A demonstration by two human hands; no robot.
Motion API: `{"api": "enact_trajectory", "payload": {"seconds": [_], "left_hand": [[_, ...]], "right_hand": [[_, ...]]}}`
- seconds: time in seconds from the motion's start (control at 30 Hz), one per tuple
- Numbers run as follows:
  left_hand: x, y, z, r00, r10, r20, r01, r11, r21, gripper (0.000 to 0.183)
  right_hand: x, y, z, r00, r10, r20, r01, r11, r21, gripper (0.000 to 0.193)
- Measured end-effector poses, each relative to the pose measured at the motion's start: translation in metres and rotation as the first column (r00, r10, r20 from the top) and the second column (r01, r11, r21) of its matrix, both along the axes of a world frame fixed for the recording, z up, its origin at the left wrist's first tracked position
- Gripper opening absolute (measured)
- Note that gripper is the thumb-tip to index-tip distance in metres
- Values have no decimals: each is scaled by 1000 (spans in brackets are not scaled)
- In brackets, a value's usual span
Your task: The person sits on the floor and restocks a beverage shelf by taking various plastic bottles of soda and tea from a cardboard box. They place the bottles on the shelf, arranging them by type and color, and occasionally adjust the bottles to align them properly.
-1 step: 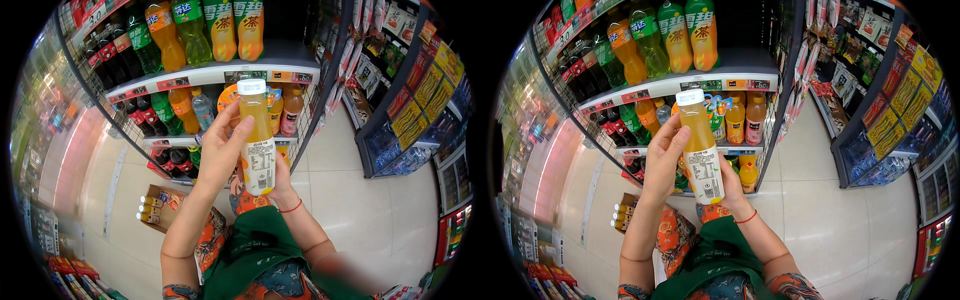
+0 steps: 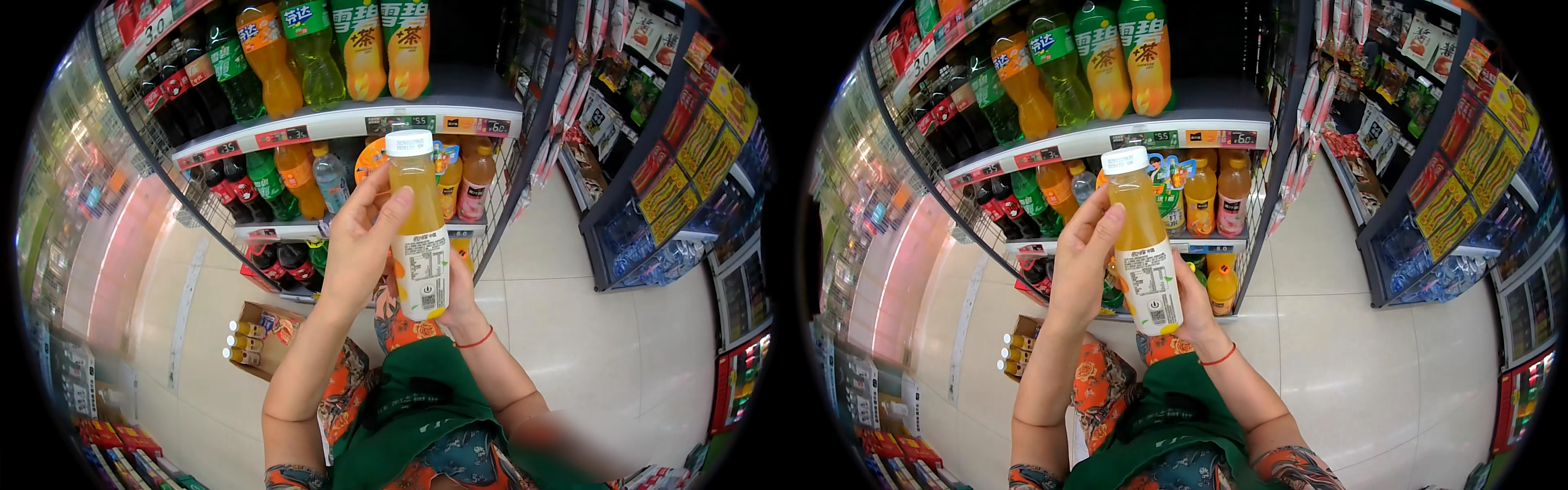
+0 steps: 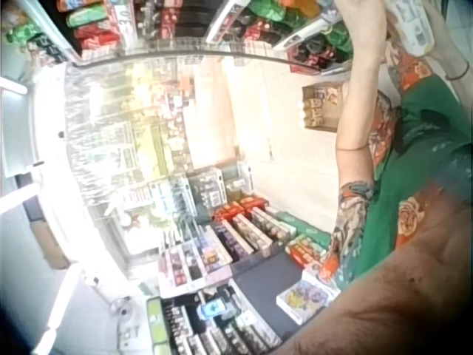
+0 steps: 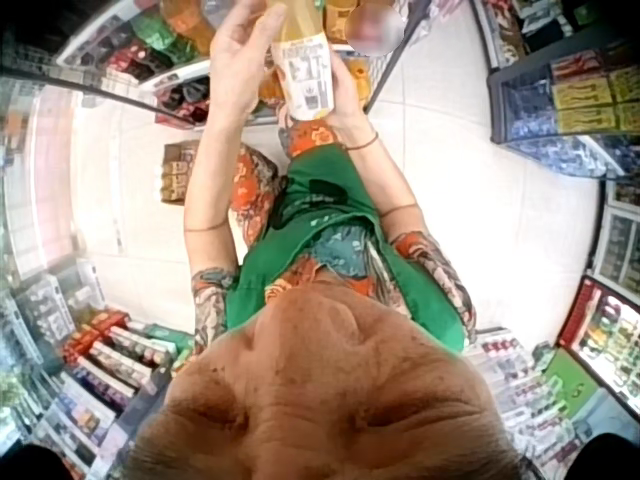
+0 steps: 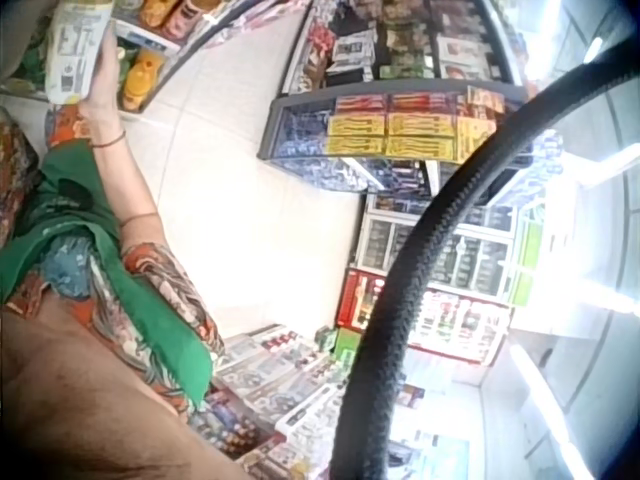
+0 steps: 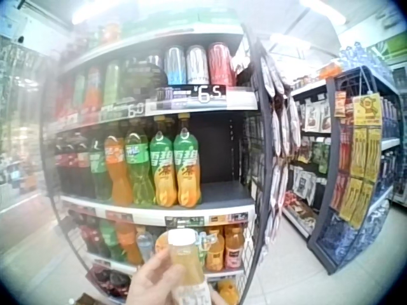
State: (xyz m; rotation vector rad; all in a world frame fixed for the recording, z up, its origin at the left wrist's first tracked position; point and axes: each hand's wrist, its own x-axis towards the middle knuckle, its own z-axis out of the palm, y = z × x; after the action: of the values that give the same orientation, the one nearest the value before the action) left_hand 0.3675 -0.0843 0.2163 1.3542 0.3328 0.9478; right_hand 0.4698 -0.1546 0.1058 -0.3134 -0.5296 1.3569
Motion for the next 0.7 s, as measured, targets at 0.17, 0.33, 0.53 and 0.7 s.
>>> {"api": "enact_trajectory", "payload": {"seconds": [0.17, 0.33, 0.53, 0.7], "left_hand": [[-2, 1, 8, 993, -106, 51, 111, 989, -101, 42], [-1, 0, 10, 995, -99, 10, 100, 990, -95, 43], [-1, 0, 12, 996, -91, -3, 90, 988, -125, 45], [0, 0, 11, 996, -94, 0, 94, 988, -120, 45]], "right_hand": [[-9, -2, 0, 999, 29, -29, -30, 998, -54, 58], [-10, -3, -7, 995, 94, -29, -93, 996, 5, 61], [-11, -5, -5, 996, 84, 12, -83, 996, -37, 63], [-8, -4, -12, 990, 138, 22, -139, 987, 74, 60]]}}
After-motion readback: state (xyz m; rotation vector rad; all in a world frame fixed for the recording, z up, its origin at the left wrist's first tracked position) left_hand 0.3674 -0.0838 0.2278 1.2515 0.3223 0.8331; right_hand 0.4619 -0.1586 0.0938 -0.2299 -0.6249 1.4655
